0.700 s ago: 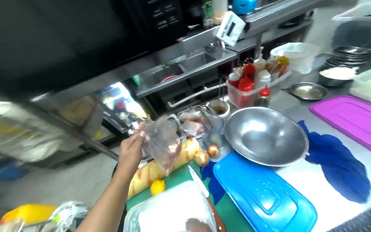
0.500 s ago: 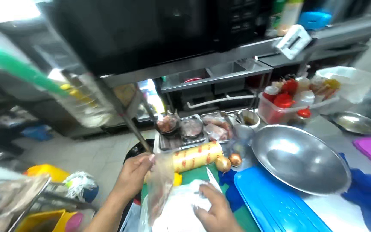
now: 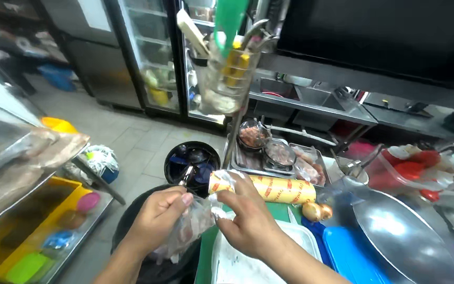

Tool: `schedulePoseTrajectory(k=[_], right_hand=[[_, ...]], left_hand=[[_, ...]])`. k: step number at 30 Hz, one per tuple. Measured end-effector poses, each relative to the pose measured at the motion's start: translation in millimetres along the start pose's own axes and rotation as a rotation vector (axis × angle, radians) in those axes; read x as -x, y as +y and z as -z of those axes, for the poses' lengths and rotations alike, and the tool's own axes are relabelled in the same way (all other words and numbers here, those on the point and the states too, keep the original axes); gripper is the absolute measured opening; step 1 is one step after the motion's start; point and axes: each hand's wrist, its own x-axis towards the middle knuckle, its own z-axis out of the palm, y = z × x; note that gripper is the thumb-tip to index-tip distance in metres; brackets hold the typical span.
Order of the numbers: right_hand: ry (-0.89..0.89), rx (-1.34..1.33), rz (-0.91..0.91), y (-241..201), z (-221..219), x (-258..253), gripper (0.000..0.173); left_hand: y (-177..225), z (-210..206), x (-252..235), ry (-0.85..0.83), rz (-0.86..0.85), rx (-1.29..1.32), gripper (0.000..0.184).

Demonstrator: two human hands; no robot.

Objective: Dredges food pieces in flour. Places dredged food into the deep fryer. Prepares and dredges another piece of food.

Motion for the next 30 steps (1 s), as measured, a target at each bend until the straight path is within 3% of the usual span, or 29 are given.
schedulePoseTrajectory(k=[5,7,15,19,21,24,27,30], right_hand=[[0.125,0.026,0.071,-15.9,-39.1,-24.8,0.017],[0.088,0.032,0.073,-22.3,-52.5,-34.9,0.017],[-0.387,0.152,-0.060,-45.9,-124.6,-97.5,0.023],[-0.529,0.013,-0.130,-47.5,-167.9,-126.5,0.021],[-0.611,-0.011,-0.167,-44.5,-196.2,-134.6,0.021],[-0.674,0.000,-0.189,-40.3,-234.9,-135.4,0.023],[-0.701,0.006,-0.237,-45.4,-246.5,-133.7,0.024],[-0.670,-0.035,-0.275,-42.1,-245.2,-124.5,0.025]], left_hand=[[-31.1,33.7,8.6,0.080,0.023,0.040,0.046],[-42.0,46.5,12.8,0.080,0.025,0.032,0.047],[-85.2,98.6,34.1,0.147,0.175,0.040,0.047],[-139.7,124.4,65.3,0.380,0.285,0.009,0.040],[-176.8,126.4,93.4,0.599,0.420,0.082,0.043],[-230.4,104.0,140.7,0.884,0.849,0.260,0.050],[-253.7,52.2,177.9,0.871,1.179,0.552,0.060],[-254.3,17.5,184.2,0.831,1.223,0.948,0.064]])
